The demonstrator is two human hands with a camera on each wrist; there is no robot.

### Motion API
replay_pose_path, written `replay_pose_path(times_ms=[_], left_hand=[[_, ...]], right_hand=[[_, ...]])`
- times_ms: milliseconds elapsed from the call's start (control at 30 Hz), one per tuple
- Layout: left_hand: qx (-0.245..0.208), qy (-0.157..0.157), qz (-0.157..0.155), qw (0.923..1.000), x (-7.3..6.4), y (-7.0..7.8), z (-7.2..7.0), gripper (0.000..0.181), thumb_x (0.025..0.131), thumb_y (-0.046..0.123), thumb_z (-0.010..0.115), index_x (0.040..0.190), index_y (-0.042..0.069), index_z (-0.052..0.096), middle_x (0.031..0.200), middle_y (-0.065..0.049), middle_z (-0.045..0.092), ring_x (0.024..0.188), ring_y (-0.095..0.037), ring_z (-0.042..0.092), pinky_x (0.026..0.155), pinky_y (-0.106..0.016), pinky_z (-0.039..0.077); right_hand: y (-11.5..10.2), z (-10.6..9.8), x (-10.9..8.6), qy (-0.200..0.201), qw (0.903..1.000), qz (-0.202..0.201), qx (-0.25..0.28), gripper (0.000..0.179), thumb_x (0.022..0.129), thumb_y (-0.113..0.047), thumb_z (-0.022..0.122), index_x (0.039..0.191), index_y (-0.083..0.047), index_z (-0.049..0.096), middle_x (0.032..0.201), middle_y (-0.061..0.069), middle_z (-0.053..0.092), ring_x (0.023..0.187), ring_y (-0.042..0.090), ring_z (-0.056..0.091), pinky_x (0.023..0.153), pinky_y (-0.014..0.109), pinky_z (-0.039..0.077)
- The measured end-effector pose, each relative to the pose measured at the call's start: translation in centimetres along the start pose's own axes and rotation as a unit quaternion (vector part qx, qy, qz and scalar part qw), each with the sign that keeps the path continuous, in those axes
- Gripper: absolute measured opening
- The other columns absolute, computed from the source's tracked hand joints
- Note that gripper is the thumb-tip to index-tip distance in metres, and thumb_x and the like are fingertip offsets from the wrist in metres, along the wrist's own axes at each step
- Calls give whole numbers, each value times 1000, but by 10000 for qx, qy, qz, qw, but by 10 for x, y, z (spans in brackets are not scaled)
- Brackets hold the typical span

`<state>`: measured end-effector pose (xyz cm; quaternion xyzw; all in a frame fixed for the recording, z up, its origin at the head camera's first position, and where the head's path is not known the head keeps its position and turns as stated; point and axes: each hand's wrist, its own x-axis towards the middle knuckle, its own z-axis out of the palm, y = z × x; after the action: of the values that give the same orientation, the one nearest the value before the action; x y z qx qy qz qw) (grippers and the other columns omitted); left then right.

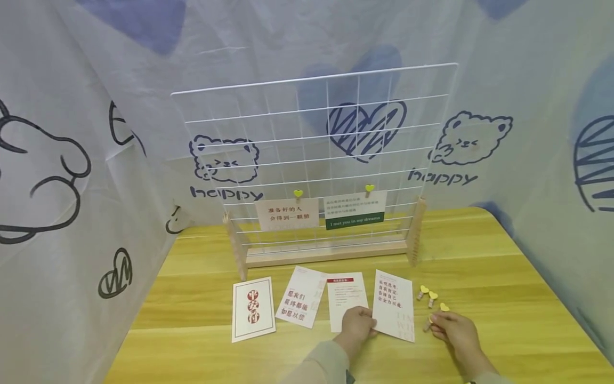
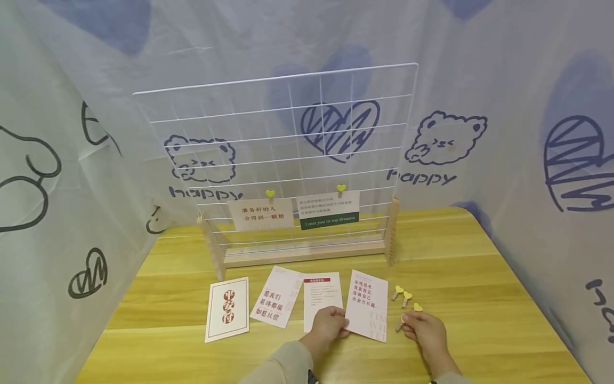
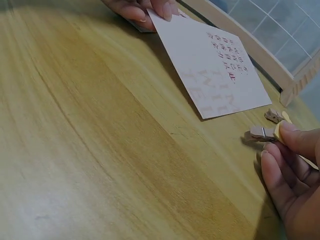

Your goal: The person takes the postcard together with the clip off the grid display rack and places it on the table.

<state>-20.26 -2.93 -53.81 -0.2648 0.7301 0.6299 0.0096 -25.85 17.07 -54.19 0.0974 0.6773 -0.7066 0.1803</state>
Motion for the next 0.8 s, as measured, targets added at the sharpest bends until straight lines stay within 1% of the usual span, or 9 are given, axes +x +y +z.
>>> replay_pose_path(times_ms=[100,167,300,467,600,800], left_hand=[[20,46,-34,10000,-1,1,1,12,70,-9,58,81,-5,59,65,-4,55,47,-9,51,48,-20,49],[113,72,-58,9999,0,1,1,12,70,-9,58,81,-5,59,65,-4,54,48,-9,51,48,-20,49],[455,84,-86,9989,-1,2,0,10,71,-6,59,81,-5,60,66,-4,54,48,-10,54,47,-19,48],[784,0,-20,9969,-2,3,-2,9,72,-5,59,81,-6,60,67,-6,54,48,-11,55,46,-18,47],[968,-78,121,9952,-2,3,-3,8,73,-5,58,80,-5,61,66,-5,54,47,-10,54,44,-17,47],[1203,-57,272,9924,-4,6,-4,6,73,-5,57,76,-3,62,65,-5,54,45,-11,55,42,-17,46]], right_hand=[[0,1,3,5,9997,-46,-236,10,77,3,58,86,7,60,66,3,61,57,10,59,57,23,51],[1,1,5,18,9991,-53,-420,13,77,4,57,88,11,59,66,3,61,56,10,58,56,22,51],[3,0,8,2,9969,-101,-775,19,77,4,57,91,16,55,66,3,60,56,9,57,55,22,51],[5,-2,9,-47,9949,-180,-992,22,78,3,57,93,19,54,66,3,60,56,9,57,55,21,50],[4,-1,8,-106,9959,-215,-877,21,78,4,56,93,18,54,67,3,60,56,8,57,55,20,50],[1,0,4,-144,9981,-147,-578,11,78,5,55,86,9,59,66,4,61,56,9,58,55,20,50]])
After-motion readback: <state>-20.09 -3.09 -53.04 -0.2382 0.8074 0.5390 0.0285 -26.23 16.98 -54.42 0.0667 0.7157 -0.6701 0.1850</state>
